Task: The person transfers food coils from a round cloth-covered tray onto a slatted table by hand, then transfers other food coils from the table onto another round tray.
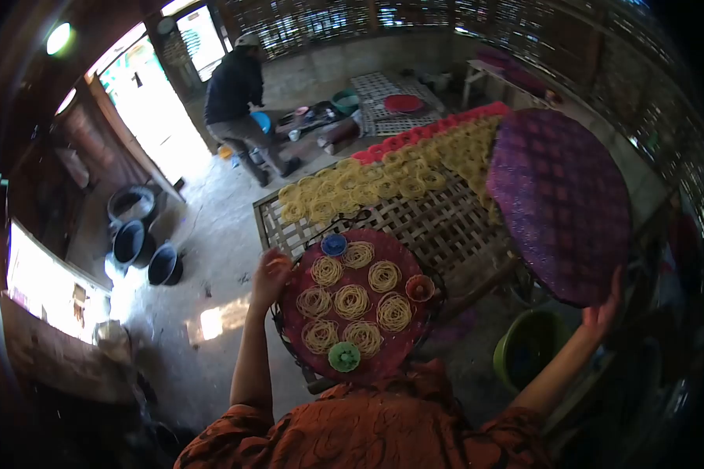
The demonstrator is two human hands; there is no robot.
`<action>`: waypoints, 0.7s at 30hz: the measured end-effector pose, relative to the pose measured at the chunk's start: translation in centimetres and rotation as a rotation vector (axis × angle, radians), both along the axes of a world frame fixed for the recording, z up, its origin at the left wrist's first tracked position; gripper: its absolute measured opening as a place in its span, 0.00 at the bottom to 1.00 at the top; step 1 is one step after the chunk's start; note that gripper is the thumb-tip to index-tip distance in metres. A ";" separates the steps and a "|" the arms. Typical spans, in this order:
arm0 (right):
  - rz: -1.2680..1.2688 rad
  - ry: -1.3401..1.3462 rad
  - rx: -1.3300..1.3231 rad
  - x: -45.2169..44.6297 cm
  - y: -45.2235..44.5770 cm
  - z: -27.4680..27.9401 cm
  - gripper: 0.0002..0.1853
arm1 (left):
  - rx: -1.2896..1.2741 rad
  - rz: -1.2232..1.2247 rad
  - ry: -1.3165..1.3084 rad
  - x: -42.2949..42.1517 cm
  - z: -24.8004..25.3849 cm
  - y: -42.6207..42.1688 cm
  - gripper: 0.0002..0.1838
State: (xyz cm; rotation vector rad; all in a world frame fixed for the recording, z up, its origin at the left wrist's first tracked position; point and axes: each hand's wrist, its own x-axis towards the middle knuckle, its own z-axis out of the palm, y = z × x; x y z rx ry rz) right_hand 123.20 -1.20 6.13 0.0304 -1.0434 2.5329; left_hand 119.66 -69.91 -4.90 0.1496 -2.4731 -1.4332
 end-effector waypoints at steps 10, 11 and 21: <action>-0.462 0.122 -0.055 23.6 -8.5 0.6 0.24 | -0.758 -0.676 0.301 -13.6 -4.1 5.4 0.23; -0.575 0.069 -0.108 26.1 -11.2 1.9 0.22 | -0.647 -0.631 0.090 -10.9 0.0 6.6 0.26; -1.395 0.087 -0.227 48.7 -18.5 0.2 0.18 | -0.045 -0.796 0.461 -15.3 -2.0 13.0 0.18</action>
